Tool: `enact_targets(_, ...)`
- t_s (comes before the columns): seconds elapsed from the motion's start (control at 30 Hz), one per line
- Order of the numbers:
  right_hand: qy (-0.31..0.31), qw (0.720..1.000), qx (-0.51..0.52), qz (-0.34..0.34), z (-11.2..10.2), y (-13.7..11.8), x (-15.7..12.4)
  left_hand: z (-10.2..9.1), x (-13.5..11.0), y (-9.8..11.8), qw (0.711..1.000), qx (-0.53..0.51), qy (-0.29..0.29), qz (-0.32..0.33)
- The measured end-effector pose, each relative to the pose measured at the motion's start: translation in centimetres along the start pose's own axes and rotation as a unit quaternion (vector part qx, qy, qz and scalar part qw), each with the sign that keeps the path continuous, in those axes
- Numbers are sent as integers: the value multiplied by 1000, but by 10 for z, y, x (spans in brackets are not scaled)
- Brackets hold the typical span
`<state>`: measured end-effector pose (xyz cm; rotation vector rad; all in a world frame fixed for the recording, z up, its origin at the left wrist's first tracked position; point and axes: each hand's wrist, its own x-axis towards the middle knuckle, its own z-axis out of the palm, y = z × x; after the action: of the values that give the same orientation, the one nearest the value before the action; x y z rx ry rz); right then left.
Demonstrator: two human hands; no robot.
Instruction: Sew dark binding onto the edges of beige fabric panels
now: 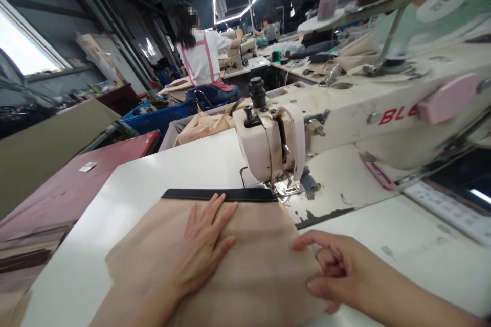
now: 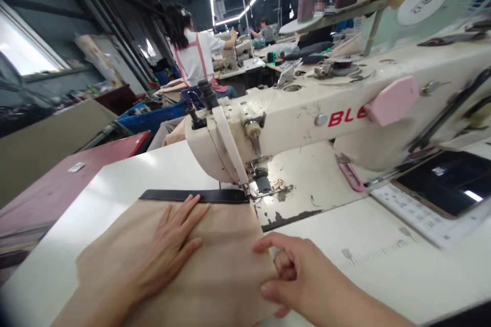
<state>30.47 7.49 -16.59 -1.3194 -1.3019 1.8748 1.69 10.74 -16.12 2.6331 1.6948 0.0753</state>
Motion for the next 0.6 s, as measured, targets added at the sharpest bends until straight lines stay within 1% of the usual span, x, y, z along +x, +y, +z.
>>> enact_targets(0.07, -24, 999, 28, -3, 3, -4, 2, -5, 8, -6, 1000, -11, -18, 17)
enact_targets(0.13, -31, 999, 39, -13, 2, -7, 3, -10, 10, -7, 999, -16, -31, 22)
enact_targets(0.2, -22, 999, 40, -26, 0, -7, 2, -14, 8, 1, 1000, -12, -9, 11)
enact_targets(0.23, -17, 999, 38, -29, -1, -7, 1, -17, 5, 10, 1000, -13, 17, 8)
enact_targets(0.3, -14, 999, 36, -36, -1, -6, 1, -18, -2, 36, 995, -34, 89, 28)
enact_targets(0.4, -24, 998, 40, -37, -2, -7, -1, -10, -13, 89, 970, -110, 184, 118)
enact_targets(0.43, -29, 998, 44, -36, -3, -7, -3, -5, -16, 106, 962, -125, 200, 138)
enact_targets(0.5, -39, 997, 51, -29, -3, -9, -6, 9, -22, 134, 957, -129, 235, 114)
enact_targets(0.53, -42, 997, 54, -26, -4, -10, -7, 15, -24, 144, 957, -121, 246, 96)
enact_targets(0.6, -43, 997, 57, -21, -4, -11, -8, 25, -27, 155, 956, -101, 266, 69)
